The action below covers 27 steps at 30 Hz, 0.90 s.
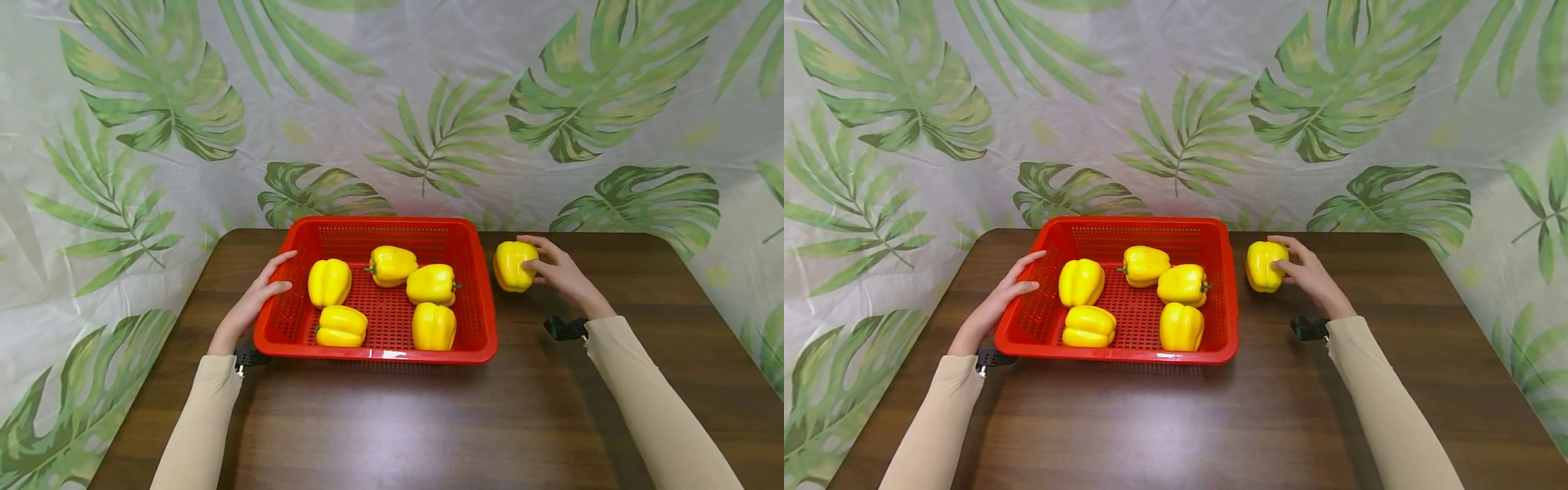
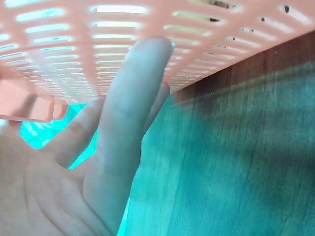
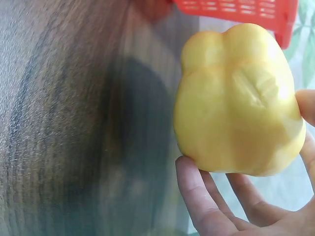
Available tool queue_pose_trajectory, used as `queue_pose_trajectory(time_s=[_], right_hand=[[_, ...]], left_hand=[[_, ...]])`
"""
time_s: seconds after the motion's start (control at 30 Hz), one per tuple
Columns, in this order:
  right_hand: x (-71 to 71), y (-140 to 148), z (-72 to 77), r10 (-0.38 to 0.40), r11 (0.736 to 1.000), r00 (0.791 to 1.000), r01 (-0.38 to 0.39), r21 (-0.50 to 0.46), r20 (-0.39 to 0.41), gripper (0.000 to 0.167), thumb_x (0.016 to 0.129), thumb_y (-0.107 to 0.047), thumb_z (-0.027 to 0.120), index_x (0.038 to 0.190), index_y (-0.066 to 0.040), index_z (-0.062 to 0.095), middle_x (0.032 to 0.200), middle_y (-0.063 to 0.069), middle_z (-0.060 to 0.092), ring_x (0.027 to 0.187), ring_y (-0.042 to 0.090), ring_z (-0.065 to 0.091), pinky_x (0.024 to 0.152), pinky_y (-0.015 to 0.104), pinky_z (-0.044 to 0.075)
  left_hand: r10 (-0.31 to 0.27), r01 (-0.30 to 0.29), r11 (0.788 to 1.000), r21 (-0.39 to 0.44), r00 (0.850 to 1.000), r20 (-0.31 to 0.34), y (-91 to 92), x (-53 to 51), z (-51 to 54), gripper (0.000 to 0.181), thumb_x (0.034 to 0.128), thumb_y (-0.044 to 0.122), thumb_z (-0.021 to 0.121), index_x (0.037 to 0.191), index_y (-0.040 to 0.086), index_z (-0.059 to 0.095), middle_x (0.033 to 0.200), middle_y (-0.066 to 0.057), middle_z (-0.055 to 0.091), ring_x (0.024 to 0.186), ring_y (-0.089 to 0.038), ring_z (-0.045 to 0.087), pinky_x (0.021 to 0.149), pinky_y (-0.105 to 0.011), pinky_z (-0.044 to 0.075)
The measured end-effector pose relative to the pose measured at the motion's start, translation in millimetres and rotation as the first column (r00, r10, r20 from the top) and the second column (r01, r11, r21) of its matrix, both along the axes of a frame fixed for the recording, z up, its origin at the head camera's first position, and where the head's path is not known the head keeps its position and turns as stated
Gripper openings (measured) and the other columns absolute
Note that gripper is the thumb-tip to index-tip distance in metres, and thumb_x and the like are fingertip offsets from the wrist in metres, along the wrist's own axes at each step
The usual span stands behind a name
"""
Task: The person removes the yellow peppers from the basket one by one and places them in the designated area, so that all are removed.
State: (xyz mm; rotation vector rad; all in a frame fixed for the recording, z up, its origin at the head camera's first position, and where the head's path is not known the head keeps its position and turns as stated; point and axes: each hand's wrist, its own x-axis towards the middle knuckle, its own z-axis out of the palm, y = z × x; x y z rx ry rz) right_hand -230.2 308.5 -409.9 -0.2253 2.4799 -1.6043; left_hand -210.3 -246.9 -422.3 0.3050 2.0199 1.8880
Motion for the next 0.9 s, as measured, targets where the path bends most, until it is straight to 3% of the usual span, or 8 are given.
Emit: queue_pose_trajectory(time_s=[0.23,0.63,0.9], right_hand=[[-5.1,3,-10.8,-0.008,1.000,1.000,0.008,0.003,0.019,0.056,0.098,-0.015,0.052,0.149,-0.009,0.029,0.141,0.021,0.032,0.110,0.022,0.042,0.079,0.032,0.051],[-6.5,-1,-15.1,0.032,0.999,0.999,-0.031,-0.021,0.038,0.059,0.098,-0.013,0.053,0.149,-0.003,0.024,0.142,0.027,0.027,0.113,0.029,0.040,0.077,0.023,0.050],[-6.1,1,-16.5,0.037,0.999,0.998,-0.036,-0.031,0.046,0.061,0.098,-0.016,0.053,0.150,-0.006,0.022,0.144,0.027,0.025,0.116,0.033,0.038,0.077,0.023,0.050]], left_hand=[[0.005,-0.005,1.000,-0.008,1.000,0.003,1.1,0.4,-0.1,0.059,0.0991,0.015,0.044,0.152,0.024,0.018,0.148,-0.016,0.023,0.120,-0.044,0.044,0.084,-0.044,0.051],[0.006,-0.006,1.000,-0.001,1.000,-0.003,1.4,0.4,1.3,0.059,0.0994,0.015,0.043,0.152,0.025,0.018,0.148,-0.017,0.023,0.121,-0.045,0.043,0.084,-0.044,0.051],[0.011,-0.011,1.000,-0.002,1.000,-0.003,1.0,0.7,-0.2,0.058,0.0996,0.016,0.043,0.152,0.026,0.018,0.148,-0.016,0.023,0.121,-0.044,0.044,0.085,-0.044,0.051]])
